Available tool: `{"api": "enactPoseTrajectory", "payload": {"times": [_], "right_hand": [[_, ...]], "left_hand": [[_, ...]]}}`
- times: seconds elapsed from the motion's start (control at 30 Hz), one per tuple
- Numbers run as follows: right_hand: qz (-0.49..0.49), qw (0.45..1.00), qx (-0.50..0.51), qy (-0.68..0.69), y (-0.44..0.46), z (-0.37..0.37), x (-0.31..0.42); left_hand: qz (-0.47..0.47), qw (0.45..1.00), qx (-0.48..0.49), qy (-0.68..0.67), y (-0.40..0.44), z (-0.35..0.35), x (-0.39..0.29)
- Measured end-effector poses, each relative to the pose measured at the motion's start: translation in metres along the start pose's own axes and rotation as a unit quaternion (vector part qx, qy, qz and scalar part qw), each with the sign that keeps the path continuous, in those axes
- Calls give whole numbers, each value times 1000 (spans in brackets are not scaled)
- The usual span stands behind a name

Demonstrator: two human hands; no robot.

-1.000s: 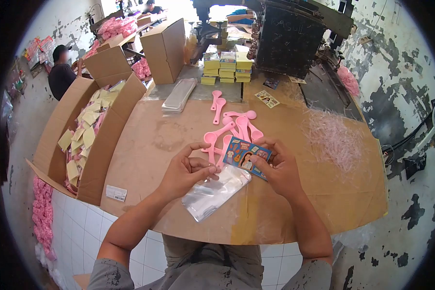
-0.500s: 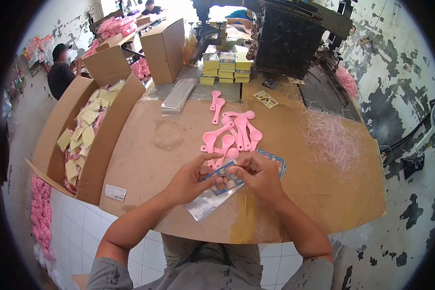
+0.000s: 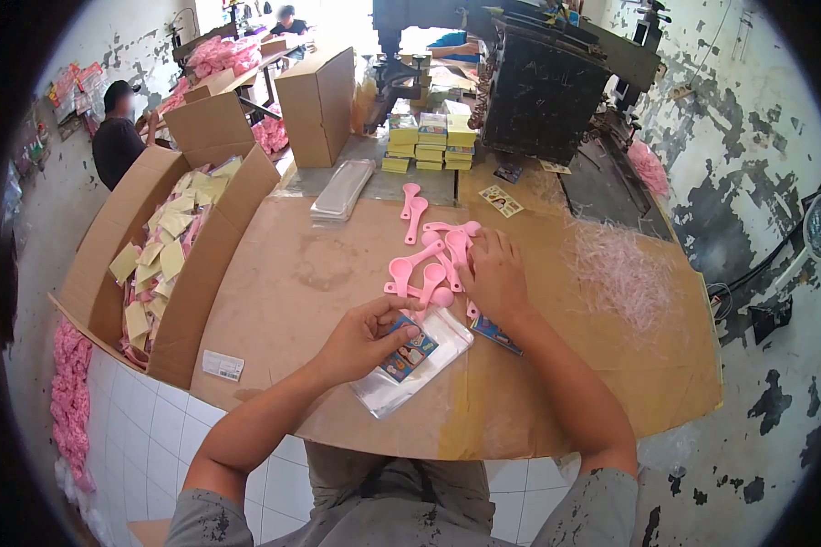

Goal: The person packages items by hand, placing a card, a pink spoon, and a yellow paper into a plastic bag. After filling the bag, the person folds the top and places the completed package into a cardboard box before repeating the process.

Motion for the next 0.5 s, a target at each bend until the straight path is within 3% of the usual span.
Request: {"api": "enactPoseTrajectory", "payload": {"times": [0.17,0.27,0.37,0.5], "right_hand": [[127,972,40,194,7,-16,2],[114,919,161,342,1,-54,16],[135,872,184,434,-10,-80,25],[105,869,176,451,-16,-86,26]], "left_hand": [[5,999,-5,-46,1,-9,-9],[-1,998,-26,-54,3,-11,-7],[7,998,-32,-52,2,-8,-8],[8,999,-24,-39,-1,-4,-18]]}}
Point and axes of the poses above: each hand's wrist, its own y-axis towards the middle knuckle, its own z-axis out of the palm, x = y × z, the point moved 2 cm from there along y, towards the middle knuckle, and after that the axes turned 3 degrees about -x, right-handed, at the moved point
